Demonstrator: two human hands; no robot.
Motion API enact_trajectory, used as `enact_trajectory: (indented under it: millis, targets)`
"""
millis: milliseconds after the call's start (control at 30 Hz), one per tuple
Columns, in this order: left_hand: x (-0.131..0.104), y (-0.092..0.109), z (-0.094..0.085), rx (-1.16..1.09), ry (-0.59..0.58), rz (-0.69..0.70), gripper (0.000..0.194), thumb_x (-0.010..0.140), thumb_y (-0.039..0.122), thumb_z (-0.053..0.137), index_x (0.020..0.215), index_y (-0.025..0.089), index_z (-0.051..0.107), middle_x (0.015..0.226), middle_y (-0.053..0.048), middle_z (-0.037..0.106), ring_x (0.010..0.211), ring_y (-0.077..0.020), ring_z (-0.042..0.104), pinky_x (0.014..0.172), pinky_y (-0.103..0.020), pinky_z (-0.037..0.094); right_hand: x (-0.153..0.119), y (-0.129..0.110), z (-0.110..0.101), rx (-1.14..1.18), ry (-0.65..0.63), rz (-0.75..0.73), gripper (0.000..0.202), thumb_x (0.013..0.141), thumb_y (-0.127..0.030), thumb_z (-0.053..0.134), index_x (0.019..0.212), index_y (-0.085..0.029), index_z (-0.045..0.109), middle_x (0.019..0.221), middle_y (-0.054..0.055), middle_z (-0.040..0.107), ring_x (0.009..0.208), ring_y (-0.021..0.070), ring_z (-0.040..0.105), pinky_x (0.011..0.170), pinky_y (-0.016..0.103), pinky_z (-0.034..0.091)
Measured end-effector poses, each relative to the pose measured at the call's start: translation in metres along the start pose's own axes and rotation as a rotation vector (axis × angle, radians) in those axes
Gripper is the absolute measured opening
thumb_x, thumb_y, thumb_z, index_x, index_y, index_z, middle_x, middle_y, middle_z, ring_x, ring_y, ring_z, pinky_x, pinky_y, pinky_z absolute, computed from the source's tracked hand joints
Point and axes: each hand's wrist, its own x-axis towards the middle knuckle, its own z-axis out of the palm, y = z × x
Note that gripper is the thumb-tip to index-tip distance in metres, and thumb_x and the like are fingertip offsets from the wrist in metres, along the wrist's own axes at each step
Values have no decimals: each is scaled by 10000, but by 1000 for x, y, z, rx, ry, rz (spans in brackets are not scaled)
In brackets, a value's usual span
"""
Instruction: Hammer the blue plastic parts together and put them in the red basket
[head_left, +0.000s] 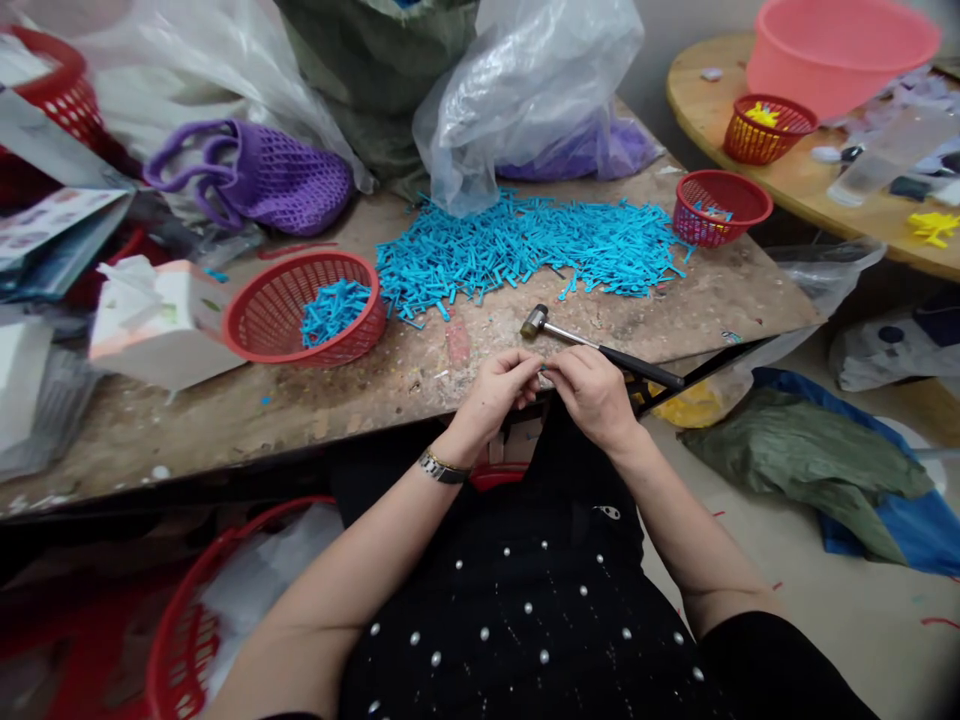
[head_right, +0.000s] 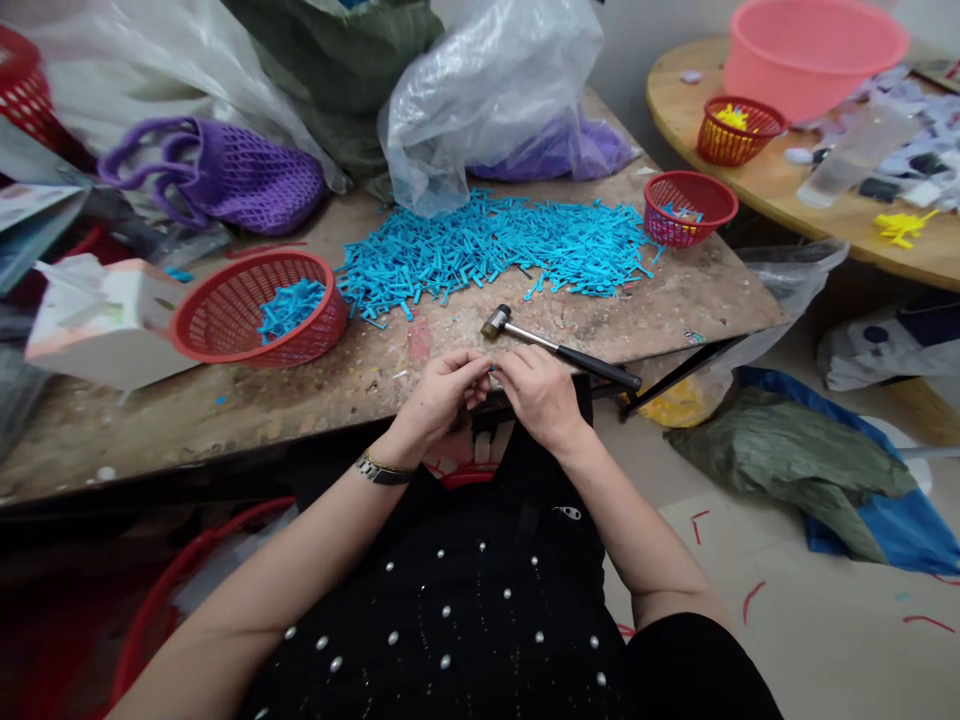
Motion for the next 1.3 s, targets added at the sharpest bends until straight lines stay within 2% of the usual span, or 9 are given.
enact_trajectory:
  millis: [200, 367, 433, 600, 700, 867, 1067, 1200, 1300]
  targets:
    - [3, 0, -2, 271, -75, 44, 295, 888, 454, 622, 804, 172, 642, 639, 12, 600, 516, -88, 520, 483, -205, 371, -4, 14, 12, -18, 148, -74, 260, 1051, -275, 495, 949, -189, 718, 909, 95, 738, 884, 231, 666, 829, 343, 520]
    - [21, 8, -15, 947, 88, 486, 183, 950, 288, 583, 967, 159, 711, 899, -77, 723, 872, -203, 646, 809, -317, 482, -6, 25, 14, 97, 196, -15, 213, 1036, -239, 512, 1012, -198, 720, 943, 87, 760, 902, 227, 698, 854, 359, 542]
    - [33, 15, -25, 1138, 180, 556, 194, 973, 260, 558, 1001, 149, 714, 985, -112, 734, 966, -237, 650, 877, -345, 477, -7, 29, 14, 163, 229, 19, 186, 1020, -226, 535, 1005, -201, 720, 952, 83, 766, 902, 225, 711, 846, 358, 551]
    - [67, 30, -58, 1443, 352, 382, 310, 1010, 213, 431, 1092, 151, 723, 1112, -154, 712, 1060, -281, 652, 893, -366, 479, -11, 31, 9, 297, 298, 93, 153, 983, -197, 572, 1002, -205, 723, 980, 77, 775, 918, 218, 730, 841, 346, 570]
    - [83, 29, -72, 1556, 359, 252, 349, 1008, 224, 408, 1145, 153, 721, 1158, -179, 694, 1064, -314, 662, 868, -387, 482, -15, 29, 7, 349, 292, 133, 145, 977, -211, 582, 1004, -213, 724, 966, 64, 771, 913, 210, 727, 833, 340, 576]
    - [102, 22, -74, 1612, 374, 210, 376, 1019, 384, 440, 1114, 146, 716, 1176, -191, 696, 1070, -334, 670, 842, -389, 491, -21, 29, 10, 407, 265, 174, 152, 978, -222, 581, 987, -210, 732, 949, 60, 768, 895, 201, 724, 825, 336, 580]
    - [112, 23, -72, 1559, 411, 165, 311, 984, 227, 414, 1044, 157, 711, 1162, -186, 709, 1061, -312, 660, 862, -384, 474, -19, 27, 16, 444, 240, 213, 157, 977, -247, 591, 1002, -216, 743, 965, 60, 776, 909, 201, 727, 840, 345, 585]
    - [103, 28, -81, 1353, 423, 235, 200, 930, 223, 508, 859, 169, 687, 1035, -147, 728, 1033, -283, 643, 897, -369, 454, -15, 25, 19, 493, 236, 261, 177, 968, -260, 589, 1040, -225, 747, 1024, 56, 782, 946, 205, 729, 879, 364, 591]
    - [91, 28, -86, 1046, 413, 263, 148, 868, 221, 582, 735, 183, 634, 828, -66, 693, 853, -210, 626, 802, -317, 453, -11, 24, 22, 548, 244, 309, 196, 959, -275, 598, 1072, -224, 750, 1055, 59, 780, 966, 210, 728, 909, 382, 589]
